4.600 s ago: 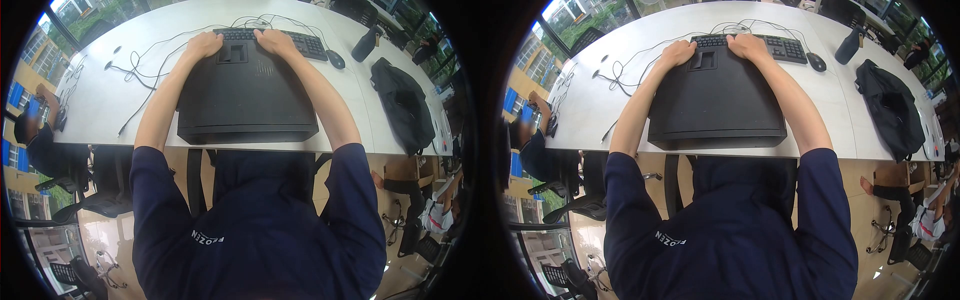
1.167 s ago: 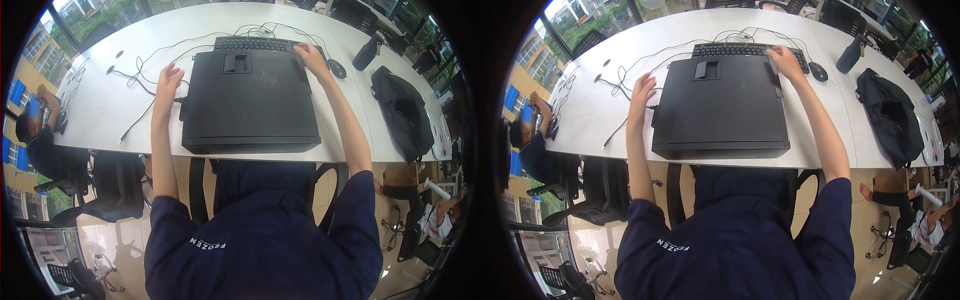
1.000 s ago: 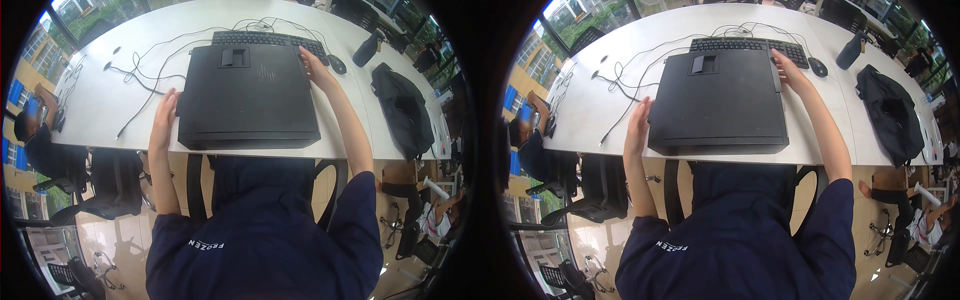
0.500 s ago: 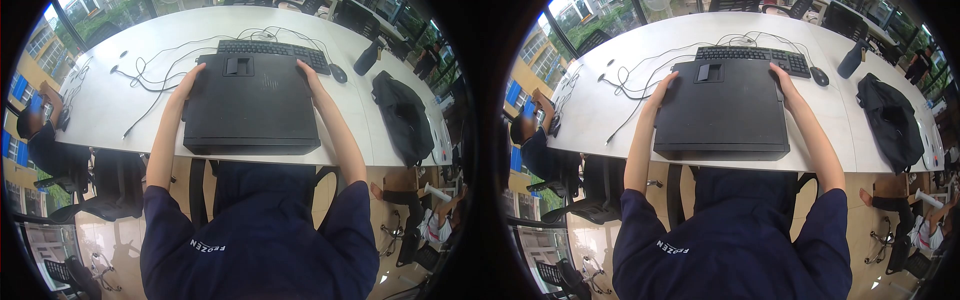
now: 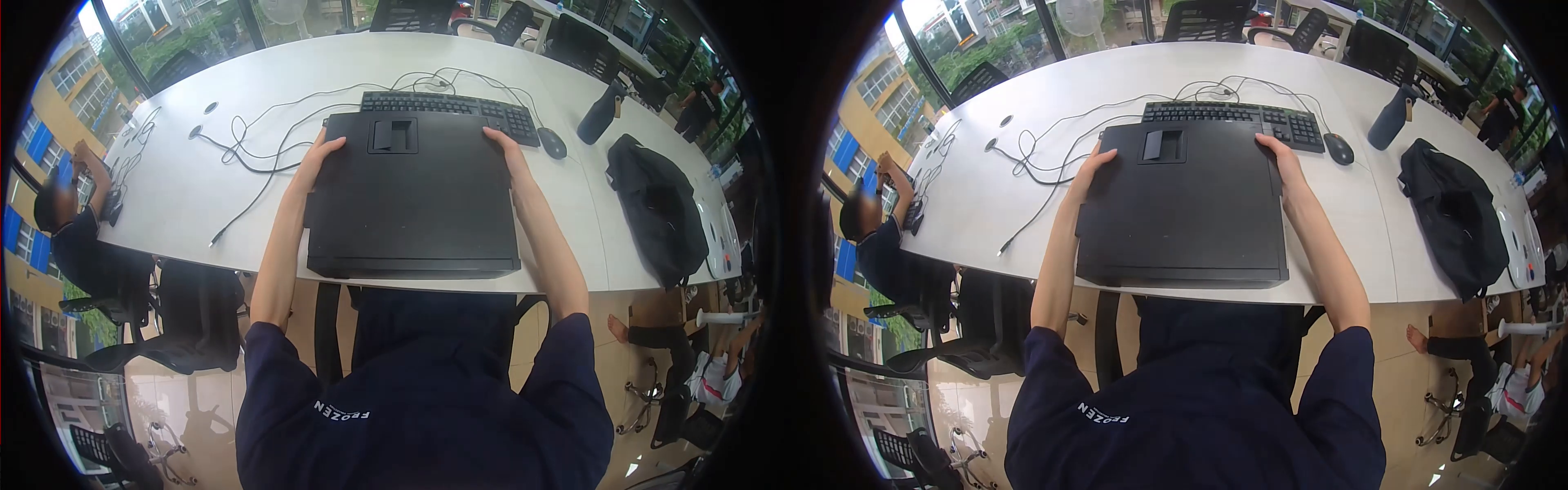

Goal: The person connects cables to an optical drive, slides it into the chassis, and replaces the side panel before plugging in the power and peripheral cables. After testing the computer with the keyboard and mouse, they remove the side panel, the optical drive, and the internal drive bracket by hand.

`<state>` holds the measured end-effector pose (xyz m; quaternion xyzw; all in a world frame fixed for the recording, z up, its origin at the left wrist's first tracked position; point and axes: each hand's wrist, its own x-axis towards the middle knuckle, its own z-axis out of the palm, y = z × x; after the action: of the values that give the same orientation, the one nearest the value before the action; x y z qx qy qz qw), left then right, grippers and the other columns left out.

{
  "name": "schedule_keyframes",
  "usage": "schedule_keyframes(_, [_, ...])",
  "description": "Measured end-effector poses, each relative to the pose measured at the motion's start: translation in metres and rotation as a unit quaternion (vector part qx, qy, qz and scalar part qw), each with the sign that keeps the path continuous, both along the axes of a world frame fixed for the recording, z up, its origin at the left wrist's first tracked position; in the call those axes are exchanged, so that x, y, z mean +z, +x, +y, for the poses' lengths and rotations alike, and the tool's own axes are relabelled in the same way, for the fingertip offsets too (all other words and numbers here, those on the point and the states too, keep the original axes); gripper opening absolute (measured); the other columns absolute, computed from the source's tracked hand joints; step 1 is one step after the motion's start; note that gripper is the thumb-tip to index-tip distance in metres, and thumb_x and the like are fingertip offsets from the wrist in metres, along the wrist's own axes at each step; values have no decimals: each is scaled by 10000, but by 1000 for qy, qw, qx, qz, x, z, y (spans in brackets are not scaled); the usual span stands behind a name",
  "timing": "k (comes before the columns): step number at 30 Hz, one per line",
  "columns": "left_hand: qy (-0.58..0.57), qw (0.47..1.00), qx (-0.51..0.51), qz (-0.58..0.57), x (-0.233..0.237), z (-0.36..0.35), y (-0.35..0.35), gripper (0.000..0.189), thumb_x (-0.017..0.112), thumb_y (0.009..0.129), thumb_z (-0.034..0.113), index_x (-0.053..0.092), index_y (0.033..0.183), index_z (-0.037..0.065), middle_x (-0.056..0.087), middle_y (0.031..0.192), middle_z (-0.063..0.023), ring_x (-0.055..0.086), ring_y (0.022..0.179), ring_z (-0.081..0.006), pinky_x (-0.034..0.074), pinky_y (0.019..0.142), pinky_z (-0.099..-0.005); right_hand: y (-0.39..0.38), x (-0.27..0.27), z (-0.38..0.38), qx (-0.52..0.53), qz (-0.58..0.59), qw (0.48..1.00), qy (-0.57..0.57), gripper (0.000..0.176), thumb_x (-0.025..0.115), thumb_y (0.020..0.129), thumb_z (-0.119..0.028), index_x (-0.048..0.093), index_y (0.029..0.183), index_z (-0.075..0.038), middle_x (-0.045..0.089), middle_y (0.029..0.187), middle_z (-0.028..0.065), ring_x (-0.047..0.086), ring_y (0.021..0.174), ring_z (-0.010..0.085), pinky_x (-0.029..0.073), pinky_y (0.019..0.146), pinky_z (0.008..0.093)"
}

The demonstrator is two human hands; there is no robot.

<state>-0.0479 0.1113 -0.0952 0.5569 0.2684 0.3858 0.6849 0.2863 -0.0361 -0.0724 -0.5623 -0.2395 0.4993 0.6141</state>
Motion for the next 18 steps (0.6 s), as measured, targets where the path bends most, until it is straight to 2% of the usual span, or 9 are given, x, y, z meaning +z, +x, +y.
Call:
schedule_keyframes(2, [9, 1000, 3, -16, 5, -1, -2, 561, 628, 961, 237, 445, 1455, 44, 615, 1245, -106, 625, 1086, -164, 517, 880, -266, 9, -6, 5, 13, 60, 996, 68, 290, 678, 920, -284, 725, 1017, -15, 741, 883, 73, 712, 739, 160, 566, 633, 265])
schedule_keyframes(4, [11, 999, 2, -32, 14, -7, -1, 538, 621, 970, 206, 446, 1453, 46, 616, 1241, -99, 620, 1087, -154, 510, 885, -261, 8, 3, 2, 10, 82, 993, 88, 285, 682, 923, -264, 720, 1026, -1, 740, 892, 85, 716, 747, 162, 573, 633, 270])
schedule_keyframes(6, [12, 994, -3, -108, 23, -12, 3, 527, 607, 982, 157, 439, 1467, 42, 615, 1248, -101, 614, 1096, -149, 498, 900, -258, 8, 11, -2, 8, 101, 989, 108, 280, 685, 926, -244, 716, 1035, 12, 740, 900, 96, 720, 756, 165, 579, 633, 274])
schedule_keyframes(9, [55, 990, 3, -127, 36, -17, 9, 524, 592, 984, 147, 438, 1469, 22, 602, 1276, -107, 610, 1109, -160, 496, 906, -266, 10, 23, -3, -12, 71, 983, 170, 313, 693, 925, -247, 698, 1057, 37, 732, 939, 121, 713, 750, 167, 574, 646, 269])
schedule_keyframes(14, [146, 980, 16, -131, 56, -20, 15, 535, 575, 987, 142, 418, 1481, 8, 580, 1311, -111, 590, 1136, -167, 484, 935, -268, 27, 39, -14, -25, 10, 979, 200, 323, 674, 930, -247, 674, 1086, 36, 714, 949, 104, 695, 771, 149, 546, 664, 231])
schedule_keyframes(16, [194, 971, 6, -139, 67, -23, 19, 599, 568, 990, 152, 357, 1529, 2, 566, 1338, -119, 571, 1172, -177, 466, 975, -277, 25, 56, -20, -38, -46, 961, 269, 322, 662, 931, -237, 660, 1116, 27, 708, 965, 100, 691, 783, 139, 546, 677, 227])
schedule_keyframes(17, [234, 964, 14, -129, 68, -21, 20, 662, 563, 997, 185, 290, 1570, -5, 506, 1431, -154, 516, 1277, -217, 408, 1069, -306, 22, 63, -25, -41, -66, 953, 293, 352, 652, 929, -228, 641, 1170, 29, 706, 996, 102, 690, 803, 135, 546, 696, 226])
schedule_keyframes(18, [234, 964, 11, -129, 72, -23, 23, 662, 563, 997, 185, 290, 1570, -5, 506, 1431, -154, 516, 1277, -217, 409, 1069, -306, 21, 66, -30, -44, -67, 953, 293, 352, 652, 929, -228, 641, 1170, 29, 706, 996, 102, 690, 803, 135, 546, 696, 226])
